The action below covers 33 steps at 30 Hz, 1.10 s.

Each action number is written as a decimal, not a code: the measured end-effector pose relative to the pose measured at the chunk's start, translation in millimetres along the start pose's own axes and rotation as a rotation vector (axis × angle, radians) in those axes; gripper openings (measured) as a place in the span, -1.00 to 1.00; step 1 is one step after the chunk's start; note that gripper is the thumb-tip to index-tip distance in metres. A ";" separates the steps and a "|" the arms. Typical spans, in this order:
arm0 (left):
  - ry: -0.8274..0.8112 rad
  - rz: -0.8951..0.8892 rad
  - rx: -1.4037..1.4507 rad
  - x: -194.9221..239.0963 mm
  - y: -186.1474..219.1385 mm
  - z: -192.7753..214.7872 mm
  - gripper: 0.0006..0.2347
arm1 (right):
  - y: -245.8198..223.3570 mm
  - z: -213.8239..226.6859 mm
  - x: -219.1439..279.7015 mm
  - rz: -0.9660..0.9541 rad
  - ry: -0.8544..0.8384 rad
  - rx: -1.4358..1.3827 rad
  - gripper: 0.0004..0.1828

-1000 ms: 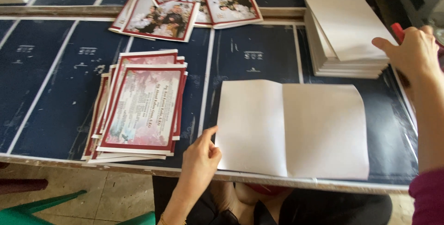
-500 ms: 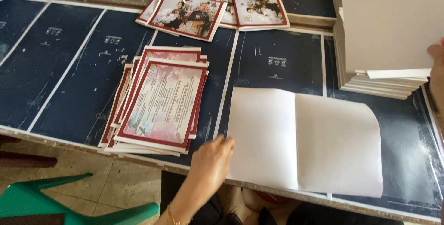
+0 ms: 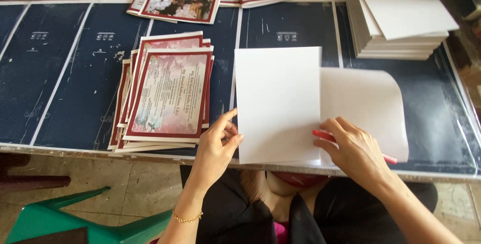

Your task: Folding printed cards and paper sheets by hand and using a creasing tool to sharpen the folds.

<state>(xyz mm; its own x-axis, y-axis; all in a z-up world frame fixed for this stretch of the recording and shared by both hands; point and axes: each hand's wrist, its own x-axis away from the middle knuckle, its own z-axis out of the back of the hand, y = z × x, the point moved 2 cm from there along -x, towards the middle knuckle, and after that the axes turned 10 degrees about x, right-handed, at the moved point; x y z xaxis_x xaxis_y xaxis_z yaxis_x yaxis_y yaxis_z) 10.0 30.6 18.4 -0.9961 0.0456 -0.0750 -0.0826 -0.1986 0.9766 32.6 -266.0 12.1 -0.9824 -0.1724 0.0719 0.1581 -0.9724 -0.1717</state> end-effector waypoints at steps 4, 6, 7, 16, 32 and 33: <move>-0.024 0.013 -0.072 -0.8 -2.8 -3.0 -0.54 | 1.0 -3.5 -2.6 -0.030 -0.072 0.068 -0.62; -0.035 -0.001 -0.098 -3.6 -5.7 -4.9 -0.53 | 0.4 -2.0 -2.0 -0.035 -0.087 0.090 -0.61; -0.060 -0.008 -0.114 -5.7 -7.3 -5.3 -0.53 | -1.7 -0.5 -1.6 -0.032 -0.110 0.094 -0.61; -0.085 -0.183 -0.348 -13.9 -28.6 -4.2 -0.51 | -3.0 0.5 -1.9 -0.036 -0.175 0.133 -0.55; -0.400 -0.097 -0.492 -11.5 -35.7 -5.6 -0.28 | -1.7 -3.8 -10.1 -0.131 -0.292 0.146 -0.45; -0.392 -0.096 -0.494 -11.1 -37.9 -5.5 -0.28 | -2.7 -2.9 -11.0 -0.123 -0.290 0.148 -0.45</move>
<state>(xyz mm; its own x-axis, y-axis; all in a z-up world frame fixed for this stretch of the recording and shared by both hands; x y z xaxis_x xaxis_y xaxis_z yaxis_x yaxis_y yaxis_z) 24.1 32.2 -18.9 -0.9065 0.4220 0.0128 -0.2686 -0.5998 0.7537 42.6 -261.0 8.9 -0.9293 -0.0694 0.3627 0.0738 -0.9973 -0.0019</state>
